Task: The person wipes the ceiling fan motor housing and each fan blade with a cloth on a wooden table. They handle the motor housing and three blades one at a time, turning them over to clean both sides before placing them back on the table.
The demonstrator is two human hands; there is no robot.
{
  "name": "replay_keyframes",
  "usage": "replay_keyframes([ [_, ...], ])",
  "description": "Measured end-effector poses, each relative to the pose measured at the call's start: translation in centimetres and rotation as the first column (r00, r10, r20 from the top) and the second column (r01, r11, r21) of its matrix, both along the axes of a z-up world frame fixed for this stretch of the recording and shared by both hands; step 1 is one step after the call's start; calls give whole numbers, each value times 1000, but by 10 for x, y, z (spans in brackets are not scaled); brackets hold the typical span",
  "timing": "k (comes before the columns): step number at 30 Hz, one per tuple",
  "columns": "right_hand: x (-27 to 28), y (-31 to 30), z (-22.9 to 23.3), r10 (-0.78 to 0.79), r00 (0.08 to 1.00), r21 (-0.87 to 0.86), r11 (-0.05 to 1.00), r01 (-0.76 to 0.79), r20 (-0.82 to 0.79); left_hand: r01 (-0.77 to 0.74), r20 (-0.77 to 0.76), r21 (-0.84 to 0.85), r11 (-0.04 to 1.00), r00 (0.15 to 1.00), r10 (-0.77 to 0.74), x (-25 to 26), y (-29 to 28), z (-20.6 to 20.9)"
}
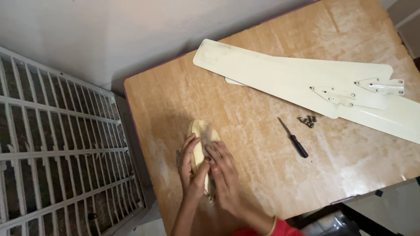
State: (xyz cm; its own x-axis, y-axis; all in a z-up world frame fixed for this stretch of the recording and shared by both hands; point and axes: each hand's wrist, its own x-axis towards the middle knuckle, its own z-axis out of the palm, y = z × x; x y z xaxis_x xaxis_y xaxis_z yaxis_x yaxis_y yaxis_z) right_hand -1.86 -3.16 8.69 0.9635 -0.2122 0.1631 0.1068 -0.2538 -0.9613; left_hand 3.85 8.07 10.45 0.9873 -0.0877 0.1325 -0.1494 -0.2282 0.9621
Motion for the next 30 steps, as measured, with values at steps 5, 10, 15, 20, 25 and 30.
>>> replay_keyframes([
  [5,56,-12,8,26,997,50,998,-30,69,53,27,-39,998,998,-52,4,2,0],
  [10,84,-14,4,3,959,338,936,97,-283,58,14,3,998,998,-58,3,8,0],
  [15,67,-12,2,15,994,75,997,-7,-110,50,22,-24,998,999,-50,-3,5,-6],
  [20,6,0,-6,70,988,-168,985,-46,136,1,6,-7,1000,1000,0,1,4,-7],
  [25,-31,12,-28,100,968,-308,951,-24,232,-34,-29,-18,999,999,34,0,8,-5],
  [30,-7,-5,-28,159,941,-427,904,-17,298,-41,19,92,995,999,40,1,9,-6],
])
